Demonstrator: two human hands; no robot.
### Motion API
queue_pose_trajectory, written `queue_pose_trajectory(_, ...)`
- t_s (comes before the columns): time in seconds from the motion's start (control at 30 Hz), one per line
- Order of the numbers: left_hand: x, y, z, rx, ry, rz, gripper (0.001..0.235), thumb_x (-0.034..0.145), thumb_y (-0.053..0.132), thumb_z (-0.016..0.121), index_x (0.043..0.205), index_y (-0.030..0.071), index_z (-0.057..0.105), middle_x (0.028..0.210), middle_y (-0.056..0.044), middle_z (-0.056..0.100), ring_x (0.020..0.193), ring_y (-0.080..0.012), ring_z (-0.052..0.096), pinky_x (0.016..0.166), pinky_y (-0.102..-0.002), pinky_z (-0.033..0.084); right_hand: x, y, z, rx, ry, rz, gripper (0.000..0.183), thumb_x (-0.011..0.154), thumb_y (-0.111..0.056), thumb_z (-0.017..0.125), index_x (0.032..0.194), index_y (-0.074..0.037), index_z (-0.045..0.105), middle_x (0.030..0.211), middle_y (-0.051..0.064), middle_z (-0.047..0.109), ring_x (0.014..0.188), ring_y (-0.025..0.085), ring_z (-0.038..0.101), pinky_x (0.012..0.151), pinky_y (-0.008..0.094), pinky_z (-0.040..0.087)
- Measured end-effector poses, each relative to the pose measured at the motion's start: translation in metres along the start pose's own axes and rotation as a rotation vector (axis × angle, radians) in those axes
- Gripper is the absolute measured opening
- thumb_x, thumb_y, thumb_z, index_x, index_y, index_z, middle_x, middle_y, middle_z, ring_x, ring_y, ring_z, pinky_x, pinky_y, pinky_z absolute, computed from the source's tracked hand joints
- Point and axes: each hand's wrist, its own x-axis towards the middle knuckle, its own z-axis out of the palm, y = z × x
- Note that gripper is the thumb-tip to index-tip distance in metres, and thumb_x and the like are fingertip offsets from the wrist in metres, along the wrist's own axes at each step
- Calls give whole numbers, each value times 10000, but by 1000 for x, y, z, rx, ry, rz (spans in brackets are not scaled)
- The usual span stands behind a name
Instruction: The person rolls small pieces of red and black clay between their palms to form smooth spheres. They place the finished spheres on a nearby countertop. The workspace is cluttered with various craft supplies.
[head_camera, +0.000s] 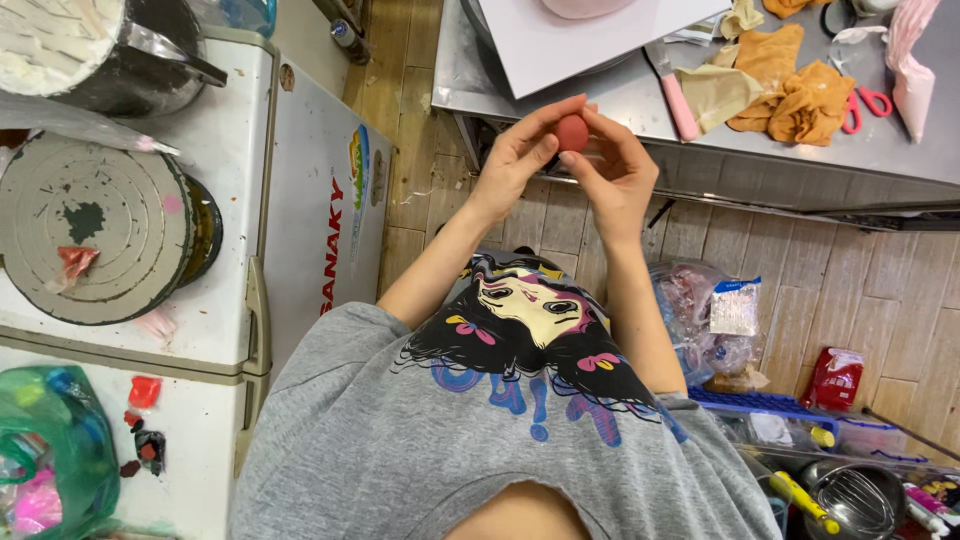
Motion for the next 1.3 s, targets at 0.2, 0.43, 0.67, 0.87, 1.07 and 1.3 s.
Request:
queue_pose_trajectory(0.2,0,32,6,441,-41,301,418,915,108,902,1285,92,708,1288,-45,726,1250,-186,661,1141,-321,515,-5,-31,4,393,34,152,596,976,62,750,1517,21,505,1269,156,675,1073,191,703,917,289,611)
queue_pose_trajectory(0.43,5,74,13,907,-166,501,669,784,220,951,1356,115,622,1291,-19,699,1285,-218,623,1250,-477,359,-12,-68,9,158,-24,80,750,946,67,777,1586,-18,395,1328,151,641,1138,213,716,981,300,607)
queue_pose_trajectory(0.67,7,80,10,975,-152,619,627,825,211,950,1357,151,624,1276,26,721,1269,-159,643,1307,-502,256,-11,-75,17,121,-13,195,728,938,49,763,1574,9,411,1161,172,745,1099,208,744,998,318,616)
queue_pose_trajectory(0.87,11,94,-4,1003,-176,645,633,825,220,953,1367,151,632,1249,39,742,1240,-132,659,1324,-511,199,-5,-67,28,139,1,202,704,942,6,762,1560,11,424,1074,165,764,1028,195,757,966,305,612)
queue_pose_trajectory(1.07,17,109,-38,947,-226,602,731,808,284,954,1411,118,576,1252,59,746,1239,-148,643,1309,-512,221,11,-53,60,129,42,200,682,944,-29,782,1539,19,453,1061,171,769,977,185,751,889,279,593)
queue_pose_trajectory(1.3,29,85,-129,676,-313,305,1164,704,462,997,1589,127,320,1567,-24,513,1484,-237,487,1299,-518,310,31,-21,103,184,125,191,460,956,-15,778,1373,63,601,1129,182,744,1015,203,743,928,358,654)
